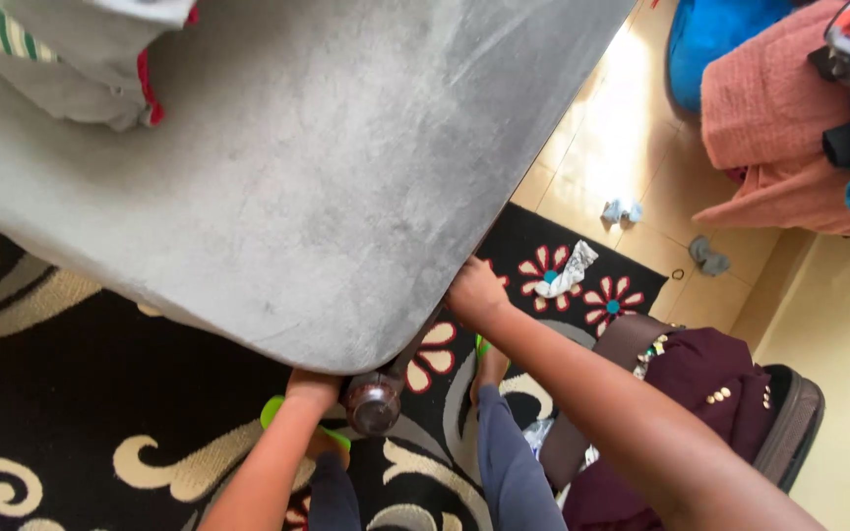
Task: The person tucks a gray fitted sheet under the mattress of a wooden bed frame. They move around the bed, pulling the sheet tight at each corner and smoothing the surface. A floral duvet and pillows remain on the bed during the process.
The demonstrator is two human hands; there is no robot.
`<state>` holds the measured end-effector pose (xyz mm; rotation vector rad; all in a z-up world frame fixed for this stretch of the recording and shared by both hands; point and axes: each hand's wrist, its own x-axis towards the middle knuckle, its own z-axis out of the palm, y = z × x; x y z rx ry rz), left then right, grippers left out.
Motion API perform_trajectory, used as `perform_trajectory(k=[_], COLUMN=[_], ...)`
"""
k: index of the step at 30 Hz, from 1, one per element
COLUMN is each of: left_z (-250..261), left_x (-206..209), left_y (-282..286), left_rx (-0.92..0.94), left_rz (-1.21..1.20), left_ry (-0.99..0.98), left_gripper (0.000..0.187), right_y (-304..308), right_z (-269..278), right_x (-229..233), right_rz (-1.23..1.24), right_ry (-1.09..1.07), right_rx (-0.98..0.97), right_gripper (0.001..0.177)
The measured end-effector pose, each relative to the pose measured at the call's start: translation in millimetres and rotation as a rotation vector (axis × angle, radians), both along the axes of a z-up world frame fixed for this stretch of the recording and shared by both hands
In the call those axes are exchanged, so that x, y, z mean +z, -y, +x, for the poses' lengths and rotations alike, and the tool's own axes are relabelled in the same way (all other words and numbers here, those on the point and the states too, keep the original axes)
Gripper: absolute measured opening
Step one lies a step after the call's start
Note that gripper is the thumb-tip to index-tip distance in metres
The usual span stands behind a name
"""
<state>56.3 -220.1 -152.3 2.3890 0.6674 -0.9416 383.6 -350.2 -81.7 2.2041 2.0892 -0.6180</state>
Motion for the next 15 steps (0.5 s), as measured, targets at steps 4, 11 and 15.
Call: perform_trajectory(k=[4,11,15], left_z=[3,40,100], left_x=[9,170,252], left_y=[-3,16,31], left_rx=[-0.024,0.286,0.654], left_rz=[-0.022,-0.039,0.104], left_ry=[-0.129,0.204,0.298], left_gripper=[0.053,0.051,0.024], right_y=[-23,-18,31], right_z=[10,14,1], right_x=[-39,58,102], right_rz=[0.038,-0.012,0.307], right_ry=[-0.319,0.141,-0.314], right_rx=[-0.325,0.042,-0.646], right_gripper=[0.043,0.07,0.046])
